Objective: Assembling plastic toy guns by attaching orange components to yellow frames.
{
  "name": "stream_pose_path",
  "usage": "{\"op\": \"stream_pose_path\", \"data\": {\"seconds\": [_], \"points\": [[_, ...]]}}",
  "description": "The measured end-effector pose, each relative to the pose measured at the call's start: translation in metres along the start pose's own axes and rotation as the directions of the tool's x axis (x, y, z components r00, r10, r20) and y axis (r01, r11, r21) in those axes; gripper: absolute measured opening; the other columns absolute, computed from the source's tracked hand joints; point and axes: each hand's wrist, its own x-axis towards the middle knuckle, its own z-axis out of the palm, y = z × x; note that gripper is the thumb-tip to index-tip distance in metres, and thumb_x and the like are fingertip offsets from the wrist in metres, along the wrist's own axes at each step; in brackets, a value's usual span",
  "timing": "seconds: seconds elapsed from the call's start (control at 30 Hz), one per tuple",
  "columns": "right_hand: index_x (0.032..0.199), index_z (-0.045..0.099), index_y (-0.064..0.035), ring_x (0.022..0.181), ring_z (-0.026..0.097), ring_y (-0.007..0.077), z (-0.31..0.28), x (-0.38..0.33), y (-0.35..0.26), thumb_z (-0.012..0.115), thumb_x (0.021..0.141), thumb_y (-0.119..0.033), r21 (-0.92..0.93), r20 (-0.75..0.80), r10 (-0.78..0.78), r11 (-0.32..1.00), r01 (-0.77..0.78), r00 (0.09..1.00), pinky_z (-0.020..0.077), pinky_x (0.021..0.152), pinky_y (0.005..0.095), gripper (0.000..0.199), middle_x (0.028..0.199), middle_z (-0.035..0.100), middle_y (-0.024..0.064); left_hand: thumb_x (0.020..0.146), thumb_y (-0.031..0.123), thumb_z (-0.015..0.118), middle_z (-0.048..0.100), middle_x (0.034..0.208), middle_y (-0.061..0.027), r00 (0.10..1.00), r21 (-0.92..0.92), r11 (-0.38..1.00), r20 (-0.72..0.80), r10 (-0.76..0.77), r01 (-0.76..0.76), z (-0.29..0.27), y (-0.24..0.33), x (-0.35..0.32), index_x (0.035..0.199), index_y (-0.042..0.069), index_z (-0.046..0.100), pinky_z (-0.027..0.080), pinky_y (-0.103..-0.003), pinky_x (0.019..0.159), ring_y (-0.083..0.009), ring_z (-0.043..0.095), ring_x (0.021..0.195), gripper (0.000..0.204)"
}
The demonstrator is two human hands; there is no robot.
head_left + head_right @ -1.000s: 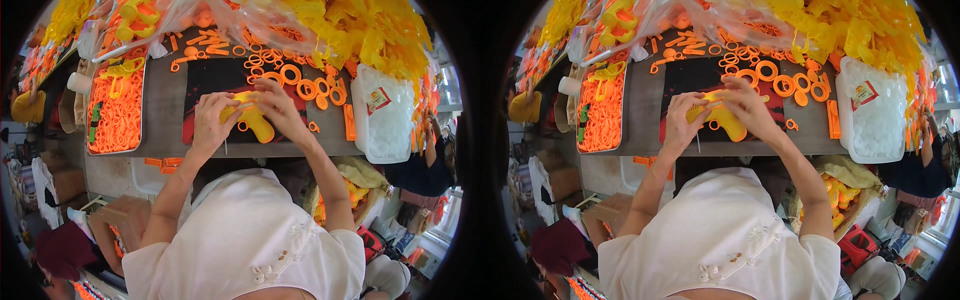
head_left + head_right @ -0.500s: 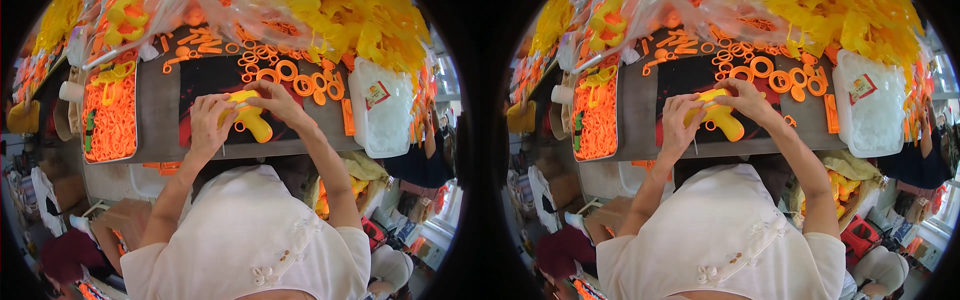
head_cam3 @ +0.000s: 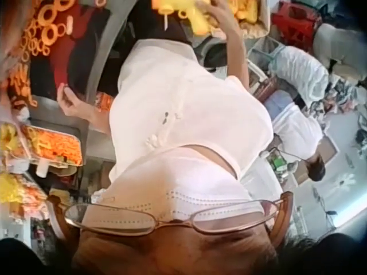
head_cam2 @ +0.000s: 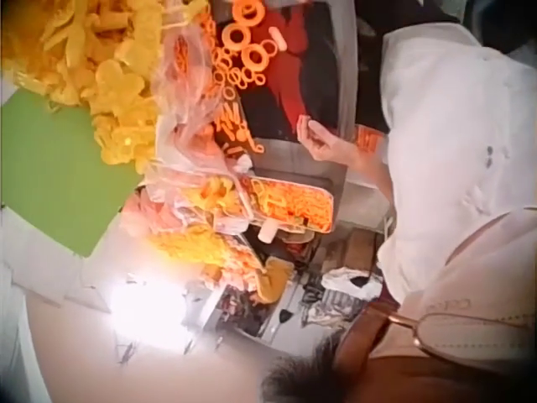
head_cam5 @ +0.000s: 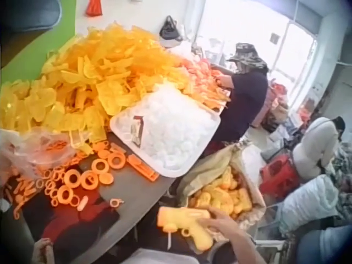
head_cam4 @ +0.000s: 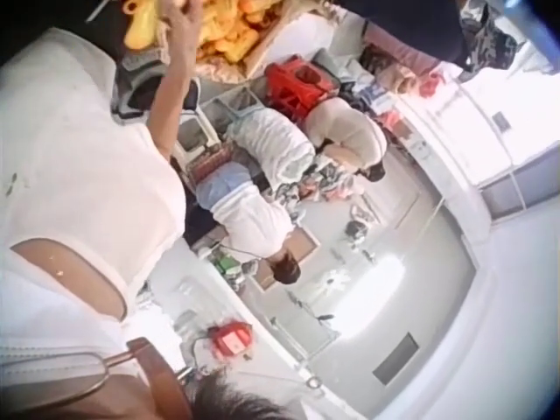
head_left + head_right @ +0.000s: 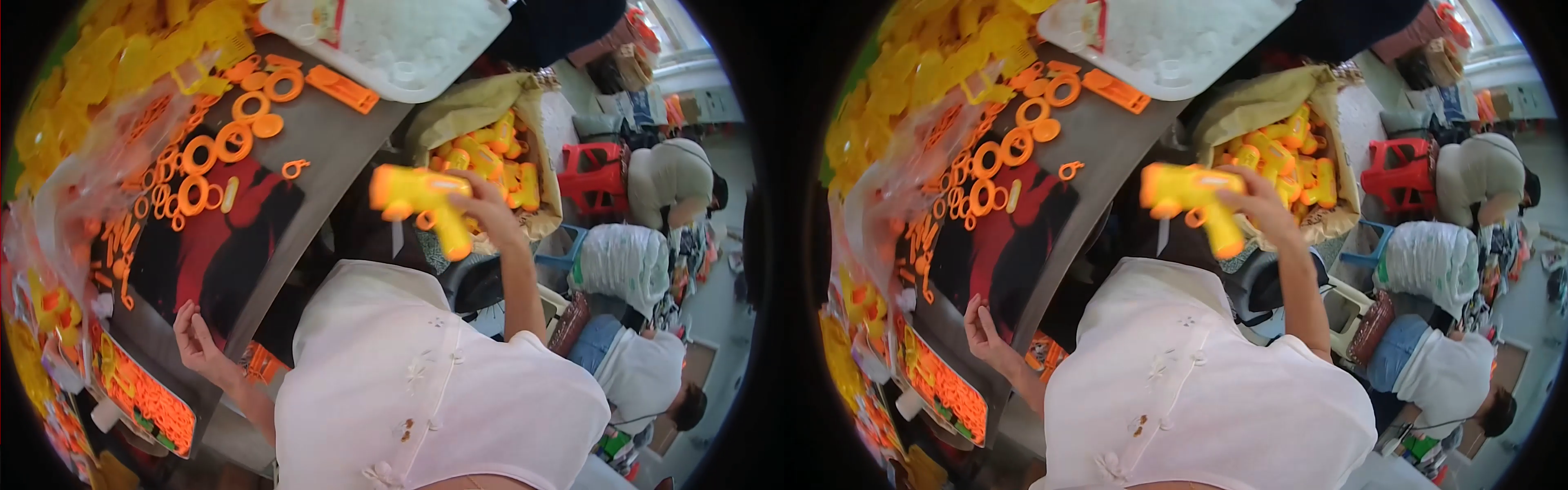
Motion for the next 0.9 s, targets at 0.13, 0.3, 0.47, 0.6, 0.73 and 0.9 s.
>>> {"op": "stream_pose_path", "data": {"seconds": [0.13,0.3,0.47,0.6,0.73,0.9], "points": [[0.127,0.056,-0.001,0.09,0.061,0.0161,-0.118,0.014,0.063,0.076,0.077,-0.037,-0.222,-0.588,-0.059,0.971,-0.091,0.807,0.049,0.079,0.0285,0.065,0.105,0.063,0.0094,0.095,0.003,0.054,0.061,0.116,-0.0096,0.981,0.031,0.994,0.171,0.097,-0.104,0.028,0.007,0.005,0.108,-0.002,0.063,0.045,-0.027,0.094,-0.0156,0.059,0.102,0.017],[0.124,0.055,0.0036,0.101,0.06,0.031,-0.185,0.047,0.117,0.076,0.076,-0.042,-0.424,-0.793,-0.326,0.902,-0.083,0.514,0.0454,0.091,0.0376,0.07,0.114,0.061,0.0189,0.092,0.0,0.056,0.061,0.113,-0.01,0.941,0.117,0.965,0.278,0.194,-0.234,0.049,0.016,0.002,0.105,-0.001,0.064,0.045,-0.028,0.094,-0.0175,0.059,0.104,0.015],[0.121,0.055,0.002,0.12,0.047,0.033,-0.055,0.105,0.068,0.064,0.089,-0.021,-0.731,-0.56,-0.738,0.654,0.195,0.376,0.0346,0.104,0.0427,0.041,0.126,0.053,0.0197,0.085,0.001,0.064,0.065,0.103,-0.0103,0.961,0.318,0.911,0.167,0.219,-0.263,0.035,0.037,-0.01,0.094,0.003,0.069,0.047,-0.032,0.089,-0.0224,0.062,0.099,0.01],[0.109,0.06,-0.0002,0.113,0.052,0.0279,0.093,0.077,-0.007,0.061,0.09,-0.002,-0.647,-0.4,-0.882,0.465,0.605,0.25,0.0407,0.098,0.039,0.02,0.118,0.056,0.0144,0.081,0.001,0.069,0.065,0.098,-0.0109,0.907,0.182,0.912,0.286,0.308,-0.367,0.067,0.039,0.007,0.094,0.004,0.069,0.05,-0.033,0.081,-0.0244,0.063,0.094,0.013],[0.101,0.064,-0.0029,0.104,0.057,0.0276,0.209,0.062,-0.043,0.06,0.088,0.003,-0.286,0.192,-0.922,0.276,0.918,0.337,0.0462,0.089,0.0345,0.015,0.114,0.057,0.0143,0.08,0.003,0.07,0.066,0.095,-0.0092,0.933,0.277,0.895,0.189,0.306,-0.349,0.036,0.036,-0.003,0.094,0.004,0.068,0.049,-0.034,0.08,-0.0261,0.063,0.092,0.014],[0.1,0.065,-0.0022,0.11,0.056,0.026,0.258,0.065,-0.031,0.061,0.086,0.004,-0.064,0.391,-0.788,0.492,0.868,0.475,0.0424,0.096,0.0344,0.017,0.115,0.059,0.0116,0.08,0.004,0.07,0.066,0.094,-0.0094,0.922,0.497,0.809,-0.047,0.385,-0.313,-0.029,0.032,0.008,0.092,0.005,0.067,0.049,-0.034,0.081,-0.028,0.063,0.092,0.012]]}}
